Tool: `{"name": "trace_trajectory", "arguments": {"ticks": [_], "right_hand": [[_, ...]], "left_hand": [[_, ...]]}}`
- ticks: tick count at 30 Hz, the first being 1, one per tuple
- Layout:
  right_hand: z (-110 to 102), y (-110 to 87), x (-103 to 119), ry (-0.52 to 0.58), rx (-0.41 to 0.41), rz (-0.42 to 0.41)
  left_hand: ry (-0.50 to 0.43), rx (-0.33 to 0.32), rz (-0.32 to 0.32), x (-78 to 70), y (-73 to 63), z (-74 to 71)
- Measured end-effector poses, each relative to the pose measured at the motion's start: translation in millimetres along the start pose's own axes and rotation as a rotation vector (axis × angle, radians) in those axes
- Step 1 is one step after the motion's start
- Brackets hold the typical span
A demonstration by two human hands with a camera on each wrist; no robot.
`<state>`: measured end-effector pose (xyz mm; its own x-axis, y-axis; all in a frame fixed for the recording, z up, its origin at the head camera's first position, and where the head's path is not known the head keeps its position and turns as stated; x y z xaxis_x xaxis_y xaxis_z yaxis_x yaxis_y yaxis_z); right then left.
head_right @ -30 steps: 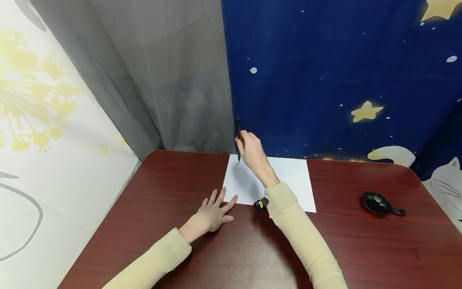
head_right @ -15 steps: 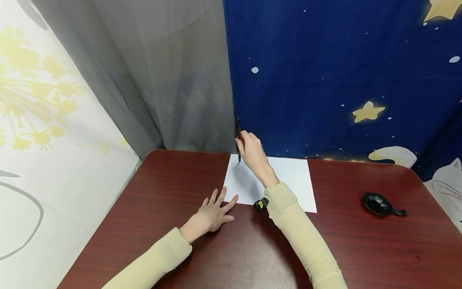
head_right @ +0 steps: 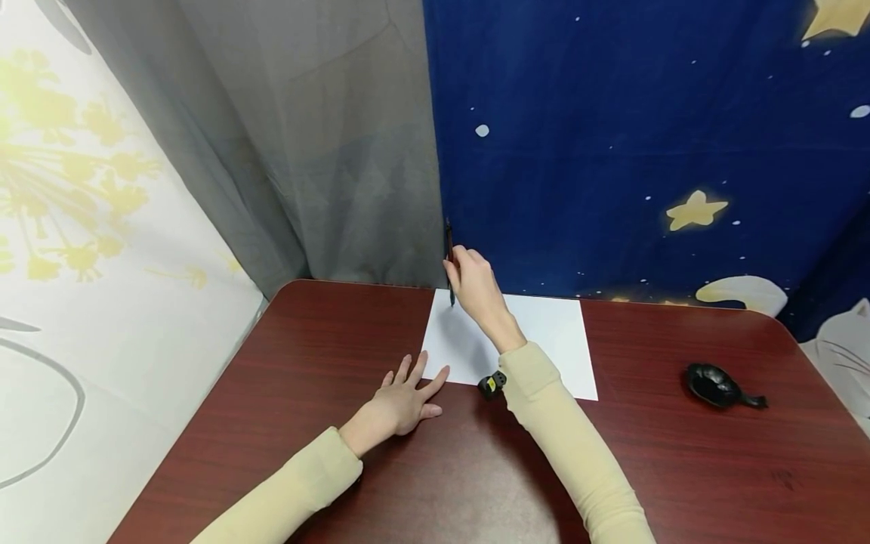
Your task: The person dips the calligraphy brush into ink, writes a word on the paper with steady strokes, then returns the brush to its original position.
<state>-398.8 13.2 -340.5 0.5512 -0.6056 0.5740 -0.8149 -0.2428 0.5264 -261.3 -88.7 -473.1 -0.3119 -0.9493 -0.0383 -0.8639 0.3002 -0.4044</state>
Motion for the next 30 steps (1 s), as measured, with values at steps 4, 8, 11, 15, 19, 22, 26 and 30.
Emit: {"name": "trace_trajectory", "arguments": {"ticks": [4,8,11,15,19,22,26,30], "right_hand": [[0.3,-0.2,0.2,-0.002,0.005,0.007],[1.1,-0.3,0.1,-0.001,0.010,0.015],[2.1,-0.6,0.5,-0.003,0.013,0.016],[3.1,-1.5,2.2,-0.002,0.012,0.004],[3.1,-1.6,3.6,-0.001,0.004,-0.008],[2.9,-1.5,4.3,-0.006,0.002,-0.012],[2.4,-2.1,4.5,-0.010,-0.004,-0.015],[2.4,-2.9,4.4,-0.010,-0.005,-0.017]], "left_hand": [[-0.005,-0.004,0.002,-0.5,-0.8,-1.1],[-0.009,-0.004,0.003,-1.0,-2.4,-3.0],[-0.012,-0.002,0.003,-0.6,-1.9,-2.6],[-0.014,-0.003,0.004,0.1,-1.3,-2.1],[-0.017,-0.002,0.002,0.0,-2.5,-2.7],[-0.015,0.000,-0.001,0.0,-3.4,-3.2],[-0.009,0.002,-0.001,0.5,-2.8,-2.6],[-0.009,-0.002,0.000,1.0,-1.7,-0.9]]}}
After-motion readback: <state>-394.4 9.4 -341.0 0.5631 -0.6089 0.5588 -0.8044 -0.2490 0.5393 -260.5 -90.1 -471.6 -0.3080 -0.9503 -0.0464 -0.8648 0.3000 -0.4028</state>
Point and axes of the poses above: each hand's wrist, its own y-axis towards the middle knuckle, its own z-axis out of the palm, x = y × z, the point moved 8 cm from there along y, towards the middle knuckle, and after that the axes turned 7 degrees about z, right-handed, at the moved point
